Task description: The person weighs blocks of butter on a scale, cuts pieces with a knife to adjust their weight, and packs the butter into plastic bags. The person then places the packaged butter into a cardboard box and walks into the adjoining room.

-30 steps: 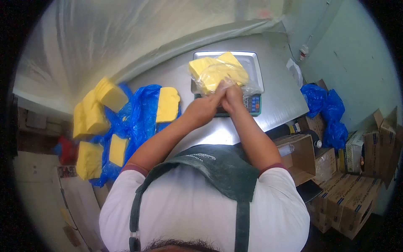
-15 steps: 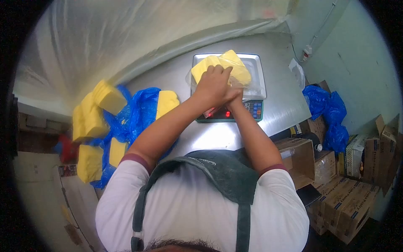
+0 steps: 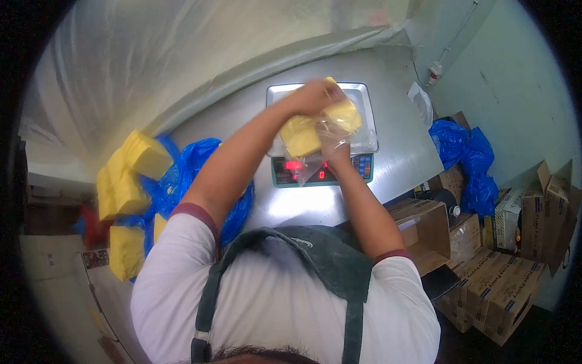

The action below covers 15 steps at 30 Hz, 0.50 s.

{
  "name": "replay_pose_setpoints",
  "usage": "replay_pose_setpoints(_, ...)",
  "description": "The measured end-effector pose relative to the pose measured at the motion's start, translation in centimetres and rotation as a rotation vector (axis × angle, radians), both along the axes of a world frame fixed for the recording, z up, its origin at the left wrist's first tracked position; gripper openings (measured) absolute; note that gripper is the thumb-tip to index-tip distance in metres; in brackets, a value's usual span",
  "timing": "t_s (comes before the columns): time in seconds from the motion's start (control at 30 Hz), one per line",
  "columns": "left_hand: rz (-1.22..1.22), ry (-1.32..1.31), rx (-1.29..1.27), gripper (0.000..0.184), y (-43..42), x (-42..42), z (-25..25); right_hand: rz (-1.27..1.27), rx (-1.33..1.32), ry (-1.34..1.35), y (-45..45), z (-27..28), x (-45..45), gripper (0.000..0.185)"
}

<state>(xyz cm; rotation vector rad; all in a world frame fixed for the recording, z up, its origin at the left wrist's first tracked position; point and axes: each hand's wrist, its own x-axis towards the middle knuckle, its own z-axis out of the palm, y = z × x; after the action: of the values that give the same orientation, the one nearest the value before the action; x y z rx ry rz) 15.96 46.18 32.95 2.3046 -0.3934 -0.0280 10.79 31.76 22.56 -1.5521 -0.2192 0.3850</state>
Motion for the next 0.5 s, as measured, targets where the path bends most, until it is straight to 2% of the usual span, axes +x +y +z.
replay_pose_setpoints(0.03, 0.240, -0.061, -0.036, 0.039, 2.5, 2.4, -2.3, 0.019, -0.166, -0.332, -0.6, -3.5, 1.2, 0.052)
replay_pose_setpoints(0.07, 0.335, 0.139, 0.228, 0.052, 4.0, 3.2, -1.1, 0.041, -0.336, -0.663, -1.3, -7.0, 2.4, 0.055)
replay_pose_setpoints(0.1, 0.300, 0.305, 0.393, 0.063, 5.6, 4.8, -3.0, 0.039, -0.342, -0.659, -1.2, -5.2, 1.9, 0.055)
replay_pose_setpoints(0.17, 0.244, 0.337, 0.378, 0.064, 6.0, 4.8, -4.6, -0.014, -0.114, -0.095, -0.3, 1.6, 0.2, 0.066)
replay_pose_setpoints(0.2, 0.195, 0.366, 0.367, 0.065, 6.0, 4.6, -4.6, -0.013, -0.116, -0.094, -0.3, 1.8, 0.4, 0.066)
replay_pose_setpoints(0.27, 0.153, 0.445, 0.345, 0.062, 5.5, 5.1, -4.2, 0.200, -0.028, 0.047, -0.3, 2.0, 0.9, 0.085)
replay_pose_setpoints(0.37, 0.084, 0.565, 0.311, 0.057, 4.9, 5.1, -2.8, 0.230, -0.036, 0.152, 0.7, 4.9, 0.4, 0.091)
replay_pose_setpoints(0.5, -0.005, 0.618, 0.272, 0.052, 5.2, 5.8, -2.5, 0.229, -0.080, 0.109, 1.7, 2.4, 1.5, 0.095)
